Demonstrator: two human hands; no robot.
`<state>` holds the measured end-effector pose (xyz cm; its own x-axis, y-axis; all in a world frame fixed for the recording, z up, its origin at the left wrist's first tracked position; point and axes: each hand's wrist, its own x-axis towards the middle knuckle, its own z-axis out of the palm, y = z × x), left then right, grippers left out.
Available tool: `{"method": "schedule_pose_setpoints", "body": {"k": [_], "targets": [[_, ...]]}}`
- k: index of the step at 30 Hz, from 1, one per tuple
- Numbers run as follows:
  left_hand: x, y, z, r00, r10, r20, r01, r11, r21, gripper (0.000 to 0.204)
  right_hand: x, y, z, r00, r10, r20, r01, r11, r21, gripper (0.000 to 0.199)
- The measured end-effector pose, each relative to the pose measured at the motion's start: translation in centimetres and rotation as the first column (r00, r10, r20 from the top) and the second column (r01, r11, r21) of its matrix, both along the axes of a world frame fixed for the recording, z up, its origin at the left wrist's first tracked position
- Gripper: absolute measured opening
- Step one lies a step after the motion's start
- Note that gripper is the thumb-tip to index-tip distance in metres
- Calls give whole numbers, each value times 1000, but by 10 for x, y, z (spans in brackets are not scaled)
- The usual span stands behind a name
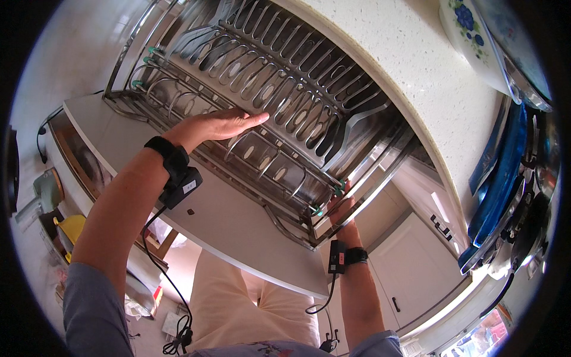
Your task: The person assembles a stainless steel dish rack by attaching green plastic clips to the frame and inserting a slotted metal tray. The person repeatedly adjusts the clips and tray to secure the components in place.
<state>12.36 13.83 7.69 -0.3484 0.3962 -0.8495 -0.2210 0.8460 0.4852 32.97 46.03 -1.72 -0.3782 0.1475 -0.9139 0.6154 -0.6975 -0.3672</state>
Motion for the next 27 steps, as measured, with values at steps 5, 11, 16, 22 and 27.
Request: {"method": "schedule_pose_setpoints", "body": {"k": [5,11,16,22,27], "targets": [[10,-4,-18,992,64,-104,-60,997,40,88,0,-3,-1,996,-89,-11,88,994,-70,19],[2,3,-8,1000,5,14,-4,1000,-10,80,9,9,-22,987,-155,-47,151,986,-75,15],[10,3,-7,991,80,-109,-74,996,52,78,0,5,-10,991,-135,-3,134,988,-76,14],[8,3,-6,993,63,-98,-59,997,41,81,-8,-6,12,997,-13,-82,16,999,41,16],[17,-3,-14,984,113,-135,-100,989,106,79,-4,1,7,991,-42,-124,43,999,4,16]]}}
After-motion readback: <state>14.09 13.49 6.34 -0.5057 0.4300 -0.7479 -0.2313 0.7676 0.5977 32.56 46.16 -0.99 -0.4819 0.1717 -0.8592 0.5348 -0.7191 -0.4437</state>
